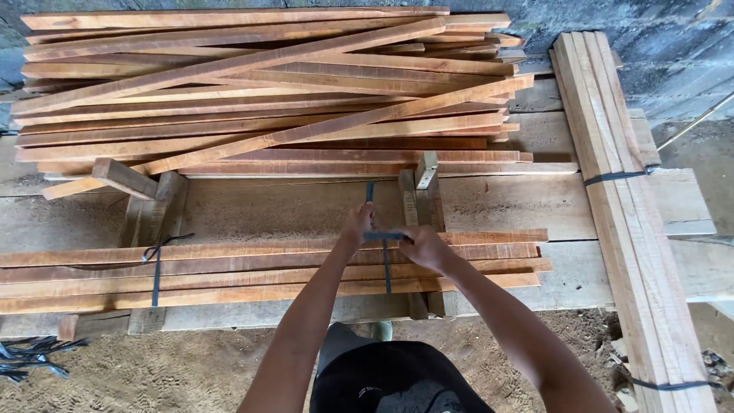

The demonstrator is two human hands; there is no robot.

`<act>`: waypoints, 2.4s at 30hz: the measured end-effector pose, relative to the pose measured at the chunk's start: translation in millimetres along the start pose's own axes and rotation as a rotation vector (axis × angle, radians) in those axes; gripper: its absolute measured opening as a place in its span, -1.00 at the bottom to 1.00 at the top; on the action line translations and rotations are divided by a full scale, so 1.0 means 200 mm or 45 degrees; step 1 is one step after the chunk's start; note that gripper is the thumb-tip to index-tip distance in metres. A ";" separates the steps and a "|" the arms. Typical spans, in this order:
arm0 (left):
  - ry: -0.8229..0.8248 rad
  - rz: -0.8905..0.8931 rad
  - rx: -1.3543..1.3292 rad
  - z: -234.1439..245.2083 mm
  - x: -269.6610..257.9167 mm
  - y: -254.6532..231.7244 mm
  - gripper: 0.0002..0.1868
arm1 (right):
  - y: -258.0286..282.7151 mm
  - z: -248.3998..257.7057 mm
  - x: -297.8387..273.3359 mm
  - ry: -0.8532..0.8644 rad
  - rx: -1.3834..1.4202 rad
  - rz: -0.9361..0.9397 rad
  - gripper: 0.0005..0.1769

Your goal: The recorder is bundling long thin wooden strips together using plastic straps.

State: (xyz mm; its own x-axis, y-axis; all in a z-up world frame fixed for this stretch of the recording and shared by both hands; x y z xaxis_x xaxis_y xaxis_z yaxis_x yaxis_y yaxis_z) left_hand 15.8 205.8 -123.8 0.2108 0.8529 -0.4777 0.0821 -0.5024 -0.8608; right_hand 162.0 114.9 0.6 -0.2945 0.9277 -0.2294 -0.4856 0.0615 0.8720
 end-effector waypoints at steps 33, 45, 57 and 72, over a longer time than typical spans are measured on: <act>-0.193 -0.228 1.180 -0.07 -0.37 -0.11 -0.42 | 0.13 -0.17 0.02 0.371 -0.892 0.264 -0.45; -0.160 -0.228 0.953 -0.10 -0.45 -0.23 -0.53 | 0.26 -0.09 -0.05 0.319 -0.590 0.206 -0.48; 0.085 -0.085 0.845 -0.12 -0.40 -0.22 -0.48 | -0.10 0.03 0.01 -0.090 0.059 0.386 -0.65; 0.163 -0.160 0.843 -0.16 -0.54 -0.32 -0.46 | 0.21 0.22 0.06 -0.175 0.572 0.196 -0.74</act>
State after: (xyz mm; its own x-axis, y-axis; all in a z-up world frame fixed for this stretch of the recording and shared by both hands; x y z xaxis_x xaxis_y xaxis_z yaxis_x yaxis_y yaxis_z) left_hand 19.3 141.9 -11.2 0.3554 0.8551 -0.3775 -0.4910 -0.1729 -0.8539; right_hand 174.6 144.5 53.2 -0.2094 0.9765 -0.0503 -0.0329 0.0444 0.9985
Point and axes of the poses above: each hand's wrist, its own x-axis towards the middle knuckle, its own z-axis out of the back of the hand, y = z × x, the point moved 10 cm from there along x, towards the middle knuckle, and after that the axes turned 1 degree about -x, right-handed, at the moved point
